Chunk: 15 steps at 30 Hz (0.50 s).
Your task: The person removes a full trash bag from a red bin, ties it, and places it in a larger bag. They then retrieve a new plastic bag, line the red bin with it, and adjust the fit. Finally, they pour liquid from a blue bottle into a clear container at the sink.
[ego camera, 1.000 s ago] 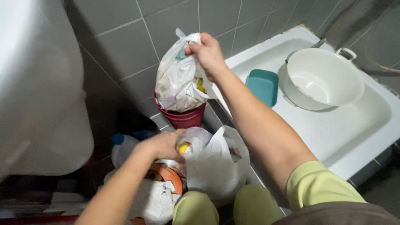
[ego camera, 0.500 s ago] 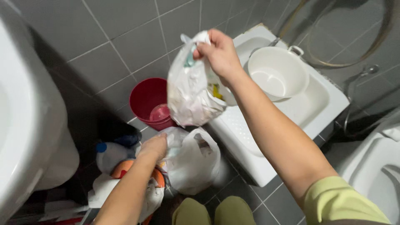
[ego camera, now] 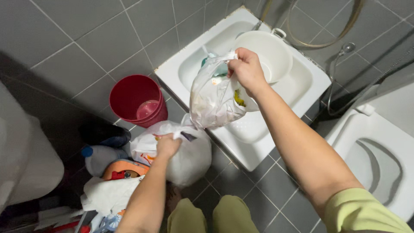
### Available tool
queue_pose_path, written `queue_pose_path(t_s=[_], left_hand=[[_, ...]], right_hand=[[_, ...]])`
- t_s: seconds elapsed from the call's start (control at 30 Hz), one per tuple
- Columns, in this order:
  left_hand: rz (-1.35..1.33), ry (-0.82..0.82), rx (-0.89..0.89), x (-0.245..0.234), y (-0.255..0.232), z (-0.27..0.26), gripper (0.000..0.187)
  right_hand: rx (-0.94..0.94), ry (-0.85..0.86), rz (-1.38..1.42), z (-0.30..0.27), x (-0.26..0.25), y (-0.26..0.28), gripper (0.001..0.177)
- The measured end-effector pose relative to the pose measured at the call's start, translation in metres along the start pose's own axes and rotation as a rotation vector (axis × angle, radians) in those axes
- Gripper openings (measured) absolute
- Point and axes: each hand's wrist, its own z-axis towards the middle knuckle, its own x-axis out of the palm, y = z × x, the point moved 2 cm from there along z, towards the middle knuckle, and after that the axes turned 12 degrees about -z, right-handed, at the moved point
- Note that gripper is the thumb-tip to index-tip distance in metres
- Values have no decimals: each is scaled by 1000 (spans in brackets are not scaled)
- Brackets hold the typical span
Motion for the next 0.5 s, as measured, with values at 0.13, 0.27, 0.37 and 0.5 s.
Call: queue_pose_path(t_s=[0.13,0.27,0.37,0.5], left_hand=[[-317,-191,15,-23,23,-13,22],[-657,-220,-134,-45,15,-50,26],[-581,-319,-30,-58,3,-75,26],[-715,-341,-73,-70,-7,-104,22]], right_hand=[[-33,15,-18,-5,-9,9,6],[-10,58,-30,-8,-19,25,5],[-21,100,-86,-13,-25,38,8],[-56,218,-235,-24,-16,60,14]])
